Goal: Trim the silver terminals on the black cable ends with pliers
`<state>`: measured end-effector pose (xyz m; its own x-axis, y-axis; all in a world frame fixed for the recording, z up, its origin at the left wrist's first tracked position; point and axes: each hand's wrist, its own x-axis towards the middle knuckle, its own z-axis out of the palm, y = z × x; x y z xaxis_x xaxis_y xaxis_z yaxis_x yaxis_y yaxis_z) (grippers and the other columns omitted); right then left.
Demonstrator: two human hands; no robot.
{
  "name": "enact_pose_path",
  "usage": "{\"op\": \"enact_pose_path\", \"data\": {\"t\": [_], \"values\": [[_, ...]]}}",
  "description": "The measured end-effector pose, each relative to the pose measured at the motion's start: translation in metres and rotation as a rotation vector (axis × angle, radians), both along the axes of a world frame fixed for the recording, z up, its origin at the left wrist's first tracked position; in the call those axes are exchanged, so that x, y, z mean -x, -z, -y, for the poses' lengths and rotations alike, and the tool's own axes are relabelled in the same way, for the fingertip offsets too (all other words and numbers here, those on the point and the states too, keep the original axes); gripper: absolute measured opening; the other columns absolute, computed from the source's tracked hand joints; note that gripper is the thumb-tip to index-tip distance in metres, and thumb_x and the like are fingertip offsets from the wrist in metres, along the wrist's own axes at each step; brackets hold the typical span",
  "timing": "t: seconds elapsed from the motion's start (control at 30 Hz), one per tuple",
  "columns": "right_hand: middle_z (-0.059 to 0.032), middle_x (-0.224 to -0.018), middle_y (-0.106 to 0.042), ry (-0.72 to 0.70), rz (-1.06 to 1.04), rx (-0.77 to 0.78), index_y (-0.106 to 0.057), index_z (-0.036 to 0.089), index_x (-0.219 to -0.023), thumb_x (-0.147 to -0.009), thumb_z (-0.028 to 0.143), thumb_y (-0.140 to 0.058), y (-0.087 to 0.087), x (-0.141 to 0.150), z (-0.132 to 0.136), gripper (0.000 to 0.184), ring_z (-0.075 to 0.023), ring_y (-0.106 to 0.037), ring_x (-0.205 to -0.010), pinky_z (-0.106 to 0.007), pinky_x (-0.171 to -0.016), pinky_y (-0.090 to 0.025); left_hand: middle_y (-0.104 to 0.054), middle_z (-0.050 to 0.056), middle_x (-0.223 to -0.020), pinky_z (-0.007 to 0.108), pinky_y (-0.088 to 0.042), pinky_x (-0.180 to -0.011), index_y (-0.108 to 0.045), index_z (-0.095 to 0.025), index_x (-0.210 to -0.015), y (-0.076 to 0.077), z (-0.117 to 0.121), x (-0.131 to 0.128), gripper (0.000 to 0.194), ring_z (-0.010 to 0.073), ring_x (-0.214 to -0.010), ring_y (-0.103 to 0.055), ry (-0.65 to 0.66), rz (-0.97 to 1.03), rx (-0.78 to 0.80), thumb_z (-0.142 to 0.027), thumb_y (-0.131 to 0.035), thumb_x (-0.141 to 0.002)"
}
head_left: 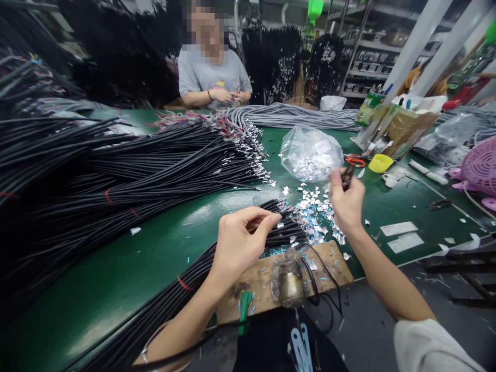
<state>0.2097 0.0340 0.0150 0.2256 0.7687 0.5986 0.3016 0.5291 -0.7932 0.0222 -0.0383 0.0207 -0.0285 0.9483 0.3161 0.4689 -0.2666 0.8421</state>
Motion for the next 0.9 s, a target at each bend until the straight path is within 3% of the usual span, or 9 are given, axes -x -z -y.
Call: {"op": "enact_pose_path", "data": {"t": [0.03,0.07,0.1,0.17,0.23,0.3,0.6,0.9], "values": [[0.0016,-0.061,-0.051,-0.059,0.039,0.027,-0.060,0.018,-0.077,-0.088,0.036,-0.048,-0.001,0.001,0.001,0.024,-0.0104,-0.048,-0.057,-0.025,-0.055,-0.038,-0.062,0.000,-0.056,0.019,-0.038,-0.045,-0.068,-0.016,-0.066,0.000,0.000,-0.001,0.019,0.0087,-0.048,-0.051,-0.043,0.004,-0.061,-0.031,-0.062,-0.077],[0.0007,-0.063,-0.055,-0.206,0.141,0.104,-0.062,0.018,-0.080,-0.088,0.038,-0.048,-0.002,0.003,0.004,0.027,-0.0110,-0.051,-0.060,-0.025,-0.057,-0.039,-0.064,0.000,-0.060,0.019,-0.041,-0.048,-0.068,-0.017,-0.067,-0.001,0.001,-0.001,0.015,0.0094,-0.051,-0.053,-0.077,0.013,-0.116,-0.029,-0.064,-0.075],[-0.0009,-0.071,-0.060,-0.312,0.223,0.151,-0.064,0.019,-0.088,-0.086,0.039,-0.052,-0.002,0.006,0.008,0.024,-0.0122,-0.054,-0.066,-0.026,-0.062,-0.042,-0.065,0.000,-0.061,0.020,-0.043,-0.050,-0.068,-0.017,-0.067,-0.002,0.001,-0.002,0.013,0.0097,-0.053,-0.055,-0.101,0.025,-0.160,-0.027,-0.066,-0.074],[-0.0043,-0.095,-0.065,-0.391,0.326,0.148,-0.060,0.022,-0.106,-0.082,0.040,-0.058,-0.001,0.014,0.017,0.030,-0.0153,-0.058,-0.081,-0.030,-0.073,-0.044,-0.064,-0.001,-0.060,0.019,-0.044,-0.051,-0.068,-0.017,-0.066,-0.003,0.002,-0.002,0.010,0.0095,-0.054,-0.056,-0.120,0.048,-0.213,-0.024,-0.067,-0.073],[-0.0061,-0.106,-0.064,-0.411,0.372,0.126,-0.057,0.024,-0.114,-0.085,0.039,-0.055,0.001,0.018,0.024,0.033,-0.0177,-0.058,-0.092,-0.034,-0.081,-0.044,-0.064,-0.002,-0.059,0.019,-0.045,-0.051,-0.068,-0.017,-0.066,-0.004,0.002,-0.002,0.008,0.0089,-0.054,-0.056,-0.117,0.068,-0.225,-0.022,-0.068,-0.073],[-0.0063,-0.104,-0.064,-0.417,0.376,0.105,-0.059,0.024,-0.111,-0.087,0.036,-0.051,0.003,0.019,0.027,0.028,-0.0181,-0.058,-0.094,-0.035,-0.083,-0.044,-0.064,-0.002,-0.059,0.018,-0.045,-0.049,-0.068,-0.017,-0.066,-0.005,0.002,-0.001,0.008,0.0086,-0.053,-0.057,-0.117,0.082,-0.208,-0.022,-0.068,-0.073],[-0.0023,-0.085,-0.069,-0.499,0.292,0.046,-0.069,0.025,-0.099,-0.087,0.025,-0.053,-0.003,0.018,0.033,0.021,-0.0131,-0.059,-0.076,-0.028,-0.071,-0.044,-0.064,-0.001,-0.058,0.017,-0.045,-0.047,-0.068,-0.017,-0.066,-0.007,0.003,0.000,0.010,0.0083,-0.051,-0.057,-0.124,0.071,-0.202,-0.023,-0.067,-0.073],[-0.0033,-0.081,-0.070,-0.531,0.284,0.091,-0.072,0.024,-0.096,-0.087,0.028,-0.052,-0.003,0.019,0.035,0.022,-0.0140,-0.059,-0.070,-0.029,-0.065,-0.045,-0.065,-0.001,-0.059,0.018,-0.045,-0.047,-0.068,-0.017,-0.067,-0.007,0.004,0.000,0.011,0.0087,-0.050,-0.056,-0.113,0.022,-0.220,-0.024,-0.066,-0.075]]}}
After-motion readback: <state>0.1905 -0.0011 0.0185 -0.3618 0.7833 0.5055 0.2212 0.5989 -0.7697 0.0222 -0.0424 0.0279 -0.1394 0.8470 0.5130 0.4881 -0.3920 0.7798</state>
